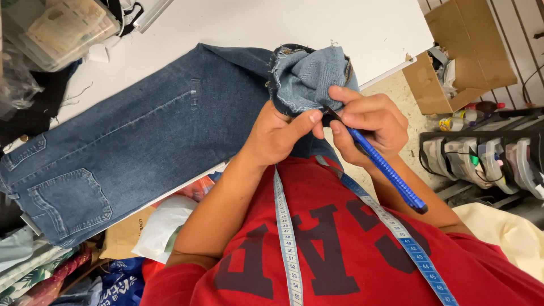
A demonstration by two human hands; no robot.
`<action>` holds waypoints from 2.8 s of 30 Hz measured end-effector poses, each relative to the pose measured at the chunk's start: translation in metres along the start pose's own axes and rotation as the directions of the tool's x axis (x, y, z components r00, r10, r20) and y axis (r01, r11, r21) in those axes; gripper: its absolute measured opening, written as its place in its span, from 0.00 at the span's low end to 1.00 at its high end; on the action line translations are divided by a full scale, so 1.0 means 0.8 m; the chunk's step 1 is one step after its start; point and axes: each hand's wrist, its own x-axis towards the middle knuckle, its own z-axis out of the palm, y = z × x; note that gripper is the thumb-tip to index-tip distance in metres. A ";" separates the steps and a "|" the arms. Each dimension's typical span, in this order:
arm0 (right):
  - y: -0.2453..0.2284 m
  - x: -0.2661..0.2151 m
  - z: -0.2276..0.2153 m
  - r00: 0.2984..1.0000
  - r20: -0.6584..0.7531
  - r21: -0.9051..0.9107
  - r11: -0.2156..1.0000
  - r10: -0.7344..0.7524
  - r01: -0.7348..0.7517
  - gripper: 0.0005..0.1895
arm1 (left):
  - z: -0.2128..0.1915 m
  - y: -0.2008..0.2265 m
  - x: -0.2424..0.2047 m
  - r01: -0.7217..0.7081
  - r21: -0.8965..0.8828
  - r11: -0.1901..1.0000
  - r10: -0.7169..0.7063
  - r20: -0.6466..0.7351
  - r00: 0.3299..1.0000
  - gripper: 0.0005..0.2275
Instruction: A person measures the hem of a pair of blue jeans on a workbench and marks the cutting line using a utility knife.
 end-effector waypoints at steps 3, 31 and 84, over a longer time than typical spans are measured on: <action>0.003 -0.001 0.003 0.999 -0.005 -0.025 0.999 -0.032 0.031 0.08 | -0.001 -0.003 -0.006 0.005 0.003 1.000 -0.005 -0.001 1.000 0.13; 0.002 -0.012 -0.017 0.999 -0.022 0.163 0.986 0.036 -0.032 0.09 | -0.029 -0.040 -0.014 -0.023 -0.363 0.931 0.104 0.204 0.973 0.12; 0.168 -0.031 -0.003 0.275 -0.325 0.514 0.413 0.905 -0.752 0.15 | -0.055 -0.092 -0.007 0.339 0.833 0.437 0.041 -0.395 0.918 0.10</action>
